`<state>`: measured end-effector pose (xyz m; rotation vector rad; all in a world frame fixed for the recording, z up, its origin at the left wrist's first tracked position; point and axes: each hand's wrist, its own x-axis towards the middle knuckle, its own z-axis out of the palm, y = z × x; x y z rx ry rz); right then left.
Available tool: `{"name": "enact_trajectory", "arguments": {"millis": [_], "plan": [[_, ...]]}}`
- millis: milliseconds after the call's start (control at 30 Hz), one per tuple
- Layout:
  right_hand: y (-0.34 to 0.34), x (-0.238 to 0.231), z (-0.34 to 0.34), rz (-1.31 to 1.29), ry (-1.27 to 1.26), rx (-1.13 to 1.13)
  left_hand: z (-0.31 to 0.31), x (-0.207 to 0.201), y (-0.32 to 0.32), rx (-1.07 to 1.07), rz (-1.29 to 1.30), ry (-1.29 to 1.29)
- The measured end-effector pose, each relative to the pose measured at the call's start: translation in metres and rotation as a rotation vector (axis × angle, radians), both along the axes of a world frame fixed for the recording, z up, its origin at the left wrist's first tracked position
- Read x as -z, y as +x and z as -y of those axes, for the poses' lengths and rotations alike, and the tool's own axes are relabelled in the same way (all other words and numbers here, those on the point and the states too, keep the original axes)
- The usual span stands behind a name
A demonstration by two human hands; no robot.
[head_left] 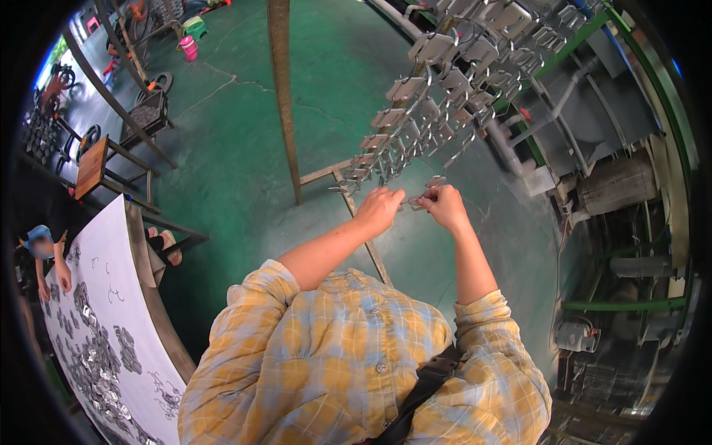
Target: The person hangs metal clips onto a vertical wire rack and then sorts through a pile of metal wires and clips on a table, picking up individual items and examining them.
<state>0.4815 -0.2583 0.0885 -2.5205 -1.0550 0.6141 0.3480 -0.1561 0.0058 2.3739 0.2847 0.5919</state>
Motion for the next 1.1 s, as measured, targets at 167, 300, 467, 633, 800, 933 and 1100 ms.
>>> {"name": "enact_trajectory", "arguments": {"millis": [167,300,467,633,800,933,1100], "plan": [[0.005,0.010,-0.007,0.167,0.008,0.066,-0.001,0.006,-0.017,-0.061,0.063,-0.095],[0.027,0.024,-0.017,0.272,0.065,0.173,-0.008,0.022,-0.040,-0.083,-0.028,-0.149],[0.040,0.041,-0.027,0.355,0.075,0.279,-0.024,0.024,-0.096,-0.196,-0.123,-0.276],[0.023,0.073,-0.030,0.392,0.249,0.423,-0.033,0.041,-0.196,-0.466,-0.099,-0.399],[0.015,0.140,-0.008,0.353,0.004,0.143,-0.023,0.029,-0.298,-0.806,-0.069,-0.479],[-0.052,0.157,-0.052,-0.224,-0.436,-0.149,0.001,0.012,-0.394,-1.118,-0.007,-0.540],[-0.097,0.215,-0.121,-0.237,-0.501,-0.634,0.039,-0.018,-0.491,-1.500,0.008,-0.464]]}}
